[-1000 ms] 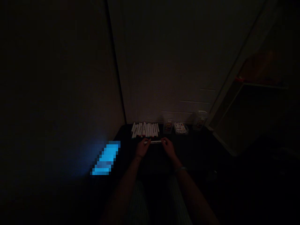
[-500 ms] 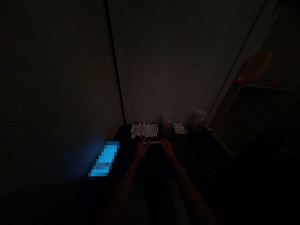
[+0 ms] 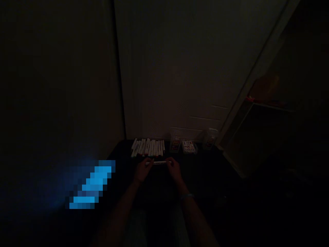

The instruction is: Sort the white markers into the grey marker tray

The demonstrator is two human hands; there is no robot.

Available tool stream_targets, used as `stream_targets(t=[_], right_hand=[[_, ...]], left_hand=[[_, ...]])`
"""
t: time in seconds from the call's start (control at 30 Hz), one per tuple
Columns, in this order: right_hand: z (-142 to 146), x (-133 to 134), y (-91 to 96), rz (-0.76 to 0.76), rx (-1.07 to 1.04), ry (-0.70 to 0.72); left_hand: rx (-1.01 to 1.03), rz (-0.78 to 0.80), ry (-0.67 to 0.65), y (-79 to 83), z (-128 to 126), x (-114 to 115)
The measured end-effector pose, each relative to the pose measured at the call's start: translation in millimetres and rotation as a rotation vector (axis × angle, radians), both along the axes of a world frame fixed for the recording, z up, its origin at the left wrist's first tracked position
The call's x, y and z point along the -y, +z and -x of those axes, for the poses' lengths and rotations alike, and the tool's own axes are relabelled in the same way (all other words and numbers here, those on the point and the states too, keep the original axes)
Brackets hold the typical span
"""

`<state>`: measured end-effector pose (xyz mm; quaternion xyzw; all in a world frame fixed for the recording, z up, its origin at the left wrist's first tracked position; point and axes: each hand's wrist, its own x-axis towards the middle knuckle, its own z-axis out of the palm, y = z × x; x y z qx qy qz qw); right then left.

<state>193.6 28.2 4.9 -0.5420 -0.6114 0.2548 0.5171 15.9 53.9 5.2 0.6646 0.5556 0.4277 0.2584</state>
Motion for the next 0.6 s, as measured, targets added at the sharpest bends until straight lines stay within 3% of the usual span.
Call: stream_targets(t=[0.6], right_hand=[[-2.4, 0.9, -1.5, -0.015, 0.009, -0.008]], left_hand=[[-0.069, -0.025, -0.010, -1.1, -0.2, 0.7]])
